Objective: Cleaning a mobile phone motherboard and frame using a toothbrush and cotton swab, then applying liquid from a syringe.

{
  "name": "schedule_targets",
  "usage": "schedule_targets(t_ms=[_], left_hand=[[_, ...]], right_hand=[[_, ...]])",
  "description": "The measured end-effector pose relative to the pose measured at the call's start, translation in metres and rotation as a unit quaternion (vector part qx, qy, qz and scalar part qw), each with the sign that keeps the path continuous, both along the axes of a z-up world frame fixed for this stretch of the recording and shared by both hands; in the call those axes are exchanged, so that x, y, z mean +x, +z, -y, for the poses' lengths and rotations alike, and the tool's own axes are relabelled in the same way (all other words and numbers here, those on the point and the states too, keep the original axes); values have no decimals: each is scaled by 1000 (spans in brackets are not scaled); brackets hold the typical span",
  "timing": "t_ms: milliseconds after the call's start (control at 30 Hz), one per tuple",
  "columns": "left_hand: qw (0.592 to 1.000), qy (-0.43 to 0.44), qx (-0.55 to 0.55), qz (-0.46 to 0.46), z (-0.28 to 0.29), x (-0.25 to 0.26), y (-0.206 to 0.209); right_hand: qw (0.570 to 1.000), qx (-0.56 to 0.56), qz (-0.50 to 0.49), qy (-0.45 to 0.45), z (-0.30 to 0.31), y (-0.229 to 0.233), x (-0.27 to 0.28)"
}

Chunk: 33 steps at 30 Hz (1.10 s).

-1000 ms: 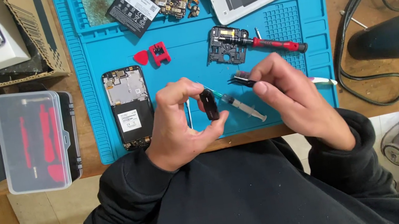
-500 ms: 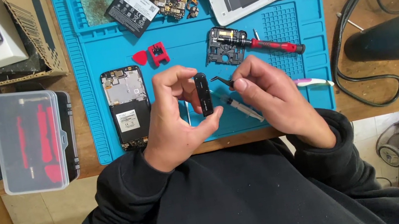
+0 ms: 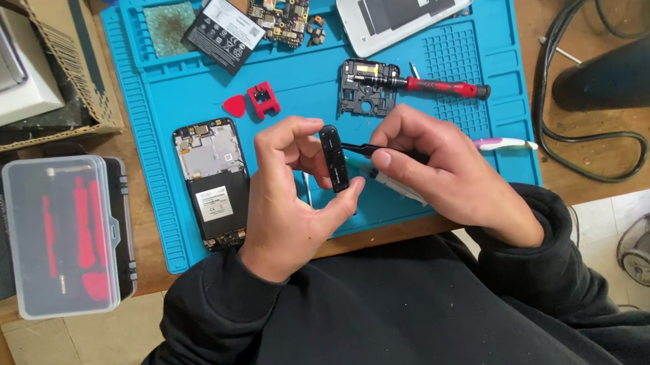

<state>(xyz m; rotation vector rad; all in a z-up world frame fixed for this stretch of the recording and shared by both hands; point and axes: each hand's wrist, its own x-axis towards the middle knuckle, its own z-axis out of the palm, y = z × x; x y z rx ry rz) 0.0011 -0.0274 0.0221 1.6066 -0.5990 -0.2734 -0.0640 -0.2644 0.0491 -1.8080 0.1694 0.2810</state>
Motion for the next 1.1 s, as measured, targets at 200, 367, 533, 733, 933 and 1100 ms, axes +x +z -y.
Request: schedule_targets(t_ms=[200,367,533,733,933,1100], left_hand=[[1000,9,10,16,-1,0,2],[999,16,-12,31,-1,1,-2],[998,44,3,40,-5,0,-2],[997,76,-28,21,-9,-2,8],[999,34,-31,-17,-13,10,29],[1000,-1,-8,-6,-16,13,27]], right_hand=[[999,23,35,-18,-2,0,-1],[999,23,39,-23,4,-6,0],[999,-5,45,-20,18,-10,8],[997,-56,50,-21,32,3,31],[996,-89,17,-9,34,14,74],[992,-126,-29,9,30,9,110]])
